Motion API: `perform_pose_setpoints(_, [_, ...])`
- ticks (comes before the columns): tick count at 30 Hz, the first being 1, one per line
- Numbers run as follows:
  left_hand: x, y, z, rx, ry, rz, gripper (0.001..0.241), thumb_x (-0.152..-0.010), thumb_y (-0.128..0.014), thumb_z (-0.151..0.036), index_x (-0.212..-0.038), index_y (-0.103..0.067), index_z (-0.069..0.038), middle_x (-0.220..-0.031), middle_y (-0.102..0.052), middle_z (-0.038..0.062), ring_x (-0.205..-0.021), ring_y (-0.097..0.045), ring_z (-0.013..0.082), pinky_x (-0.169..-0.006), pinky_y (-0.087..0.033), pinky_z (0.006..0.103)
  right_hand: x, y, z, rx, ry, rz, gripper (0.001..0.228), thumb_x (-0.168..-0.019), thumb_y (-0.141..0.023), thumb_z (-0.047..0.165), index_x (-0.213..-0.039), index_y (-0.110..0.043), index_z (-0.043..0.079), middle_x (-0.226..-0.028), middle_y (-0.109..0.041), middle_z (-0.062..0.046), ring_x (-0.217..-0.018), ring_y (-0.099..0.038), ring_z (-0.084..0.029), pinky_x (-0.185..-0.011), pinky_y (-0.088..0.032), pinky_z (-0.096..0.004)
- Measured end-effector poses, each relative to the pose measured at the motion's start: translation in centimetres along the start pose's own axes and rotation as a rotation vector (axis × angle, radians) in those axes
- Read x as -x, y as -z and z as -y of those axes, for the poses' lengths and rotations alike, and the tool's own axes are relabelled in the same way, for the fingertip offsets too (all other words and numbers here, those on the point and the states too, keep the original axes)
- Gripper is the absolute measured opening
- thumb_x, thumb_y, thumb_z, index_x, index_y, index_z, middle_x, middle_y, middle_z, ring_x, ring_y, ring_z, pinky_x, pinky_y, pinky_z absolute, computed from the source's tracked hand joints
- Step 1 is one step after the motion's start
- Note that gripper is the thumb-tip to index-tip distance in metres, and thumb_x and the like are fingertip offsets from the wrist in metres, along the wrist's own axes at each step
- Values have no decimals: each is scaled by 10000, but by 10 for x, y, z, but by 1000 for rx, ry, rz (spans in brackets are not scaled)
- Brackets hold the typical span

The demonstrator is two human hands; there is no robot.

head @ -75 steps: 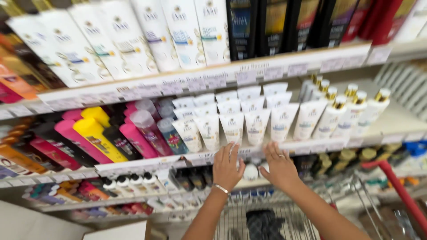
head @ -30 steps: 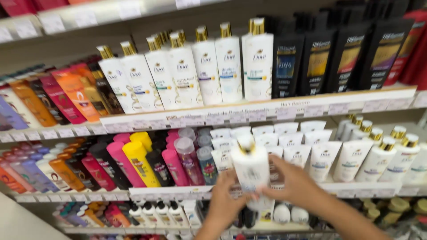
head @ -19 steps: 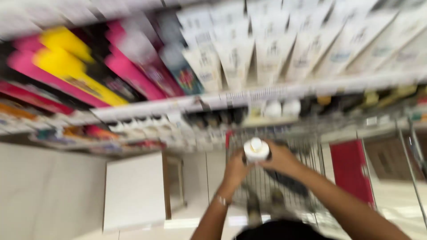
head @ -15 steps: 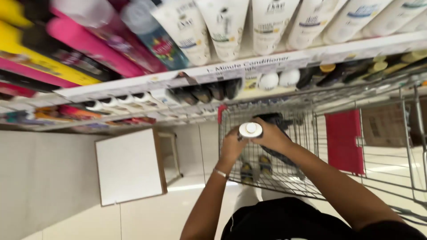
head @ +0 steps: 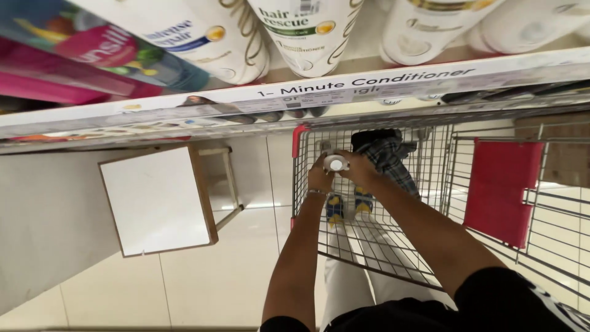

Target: The person is selecting and organizing shampoo and conditioner bottles on a store shelf, placing some into a shopping cart.

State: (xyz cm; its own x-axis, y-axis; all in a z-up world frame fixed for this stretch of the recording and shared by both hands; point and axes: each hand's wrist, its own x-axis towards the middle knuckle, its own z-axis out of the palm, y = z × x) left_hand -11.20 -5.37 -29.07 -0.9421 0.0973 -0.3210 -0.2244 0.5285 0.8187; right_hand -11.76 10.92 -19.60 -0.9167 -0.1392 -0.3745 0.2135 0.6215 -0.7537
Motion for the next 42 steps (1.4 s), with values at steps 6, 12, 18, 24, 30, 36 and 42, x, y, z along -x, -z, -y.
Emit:
perform_pose_setpoints(6, [13, 5, -19, 185, 59, -23, 693, -805, -730, 22, -1455, -517, -86, -1320, -662, 192, -1084, -732, 282, -882, -629, 337, -5, -26, -34, -68, 68, -51, 698, -772, -860, 140, -1398, -556, 81, -1228, -709, -181, -1088, -726, -311, -929, -598, -380])
perform_pose_setpoints(12, [22, -12, -3, 183, 118, -61, 664, -881, -662, -19, -1501, -423, -33, -1333, -622, 217, -1160, -689, 302, -924, -612, 348, 5, -37, -72, -268, 43, -86, 705, -797, -808, 96, -1439, -519, 65, -1335, -640, -203, -1183, -676, -301, -987, -587, -383])
perform_pose_setpoints(18, [48, -65, 9, 37, 687, -25, 431, -1039, -540, -217, -1450, -516, -90, -1297, -705, 204, -1192, -697, 347, -994, -592, 376, 40, -13, -100, 60, -308, -403, 459, -750, -842, 62, -1184, -696, 106, -1323, -592, -212, -1243, -554, -380, -1062, -473, -448])
perform_pose_setpoints(24, [49, -189, 107, 342, 357, 85, 844, -948, -702, -22, -1597, -174, -132, -1598, -336, 214, -1376, -444, 403, -1117, -413, 498, 45, -31, -176, -10, -429, -417, 400, -713, -817, 27, -1098, -757, 115, -1289, -631, -173, -1228, -573, -344, -1056, -474, -438])
perform_pose_setpoints(30, [5, -169, 14, 584, 694, 254, 966, -954, -666, -96, -1615, 23, -247, -1437, -575, 194, -1225, -672, 302, -1095, -525, 427, 35, -24, -190, -1054, -664, -104, 527, -895, -677, -25, -1367, -454, 51, -1197, -671, -165, -1070, -713, -218, -954, -612, -333])
perform_pose_setpoints(36, [24, -166, -6, -487, -139, 483, 251, -937, -668, -208, -1149, -726, -86, -1165, -688, 148, -1060, -694, 353, -928, -573, 447, 79, 66, -89, -463, -895, 48, 575, -971, -610, 24, -1487, -356, 35, -1266, -651, -329, -1128, -721, -420, -947, -631, -452])
perform_pose_setpoints(42, [110, -58, -175, -474, -743, 383, 282, -894, -690, -120, -1168, -750, -151, -1149, -670, 76, -1090, -648, 301, -861, -563, 420, 189, 138, -50, 248, -313, -144, 768, -743, -784, 22, -1459, -562, 183, -1591, -321, -244, -1321, -454, -456, -1050, -457, -453])
